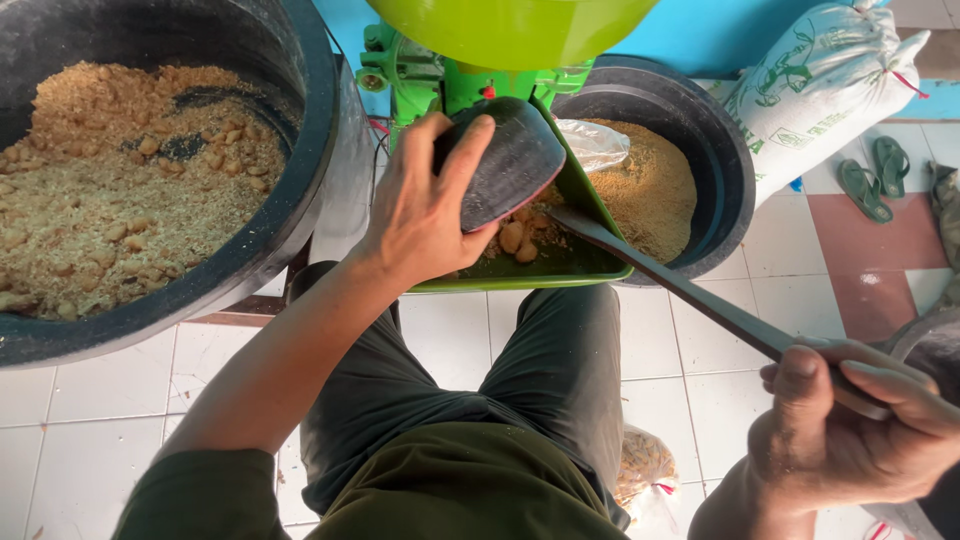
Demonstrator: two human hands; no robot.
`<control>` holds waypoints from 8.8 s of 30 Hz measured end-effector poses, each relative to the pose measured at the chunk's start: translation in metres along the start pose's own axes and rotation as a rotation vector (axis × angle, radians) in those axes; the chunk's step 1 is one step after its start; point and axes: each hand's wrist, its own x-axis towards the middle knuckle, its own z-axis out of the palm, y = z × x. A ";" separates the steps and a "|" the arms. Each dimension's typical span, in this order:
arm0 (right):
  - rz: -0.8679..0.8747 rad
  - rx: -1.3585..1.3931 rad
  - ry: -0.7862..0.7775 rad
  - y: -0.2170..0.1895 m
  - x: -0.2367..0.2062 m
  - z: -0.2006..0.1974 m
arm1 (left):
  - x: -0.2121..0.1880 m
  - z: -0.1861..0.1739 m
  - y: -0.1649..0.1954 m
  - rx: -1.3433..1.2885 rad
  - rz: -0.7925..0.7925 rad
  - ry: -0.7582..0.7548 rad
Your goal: The person sits at a green grinding machine, scoops chunks of fried food from a large basin with a red bowl, and pours them into the machine's tray. They use a wooden spatula to push the material into the grinder and move the ground output, then scoop the resulting powder from a basin into a plastic bag.
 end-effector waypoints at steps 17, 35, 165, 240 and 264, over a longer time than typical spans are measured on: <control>-0.117 -0.175 -0.225 -0.019 0.017 0.084 | -0.018 -0.009 -0.006 -0.055 0.057 0.149; -0.102 -0.165 -0.307 -0.022 0.035 0.137 | -0.042 -0.015 0.001 -0.124 -0.176 0.362; 0.004 -0.214 -0.501 -0.073 0.064 0.105 | -0.024 0.024 -0.006 -0.191 -0.181 -0.469; -0.195 -0.124 -0.496 -0.043 0.027 0.181 | -0.025 0.028 -0.017 -0.035 -0.200 -0.529; 0.024 -0.375 -0.422 -0.071 0.053 0.092 | -0.026 0.028 -0.018 -0.065 -0.150 -0.513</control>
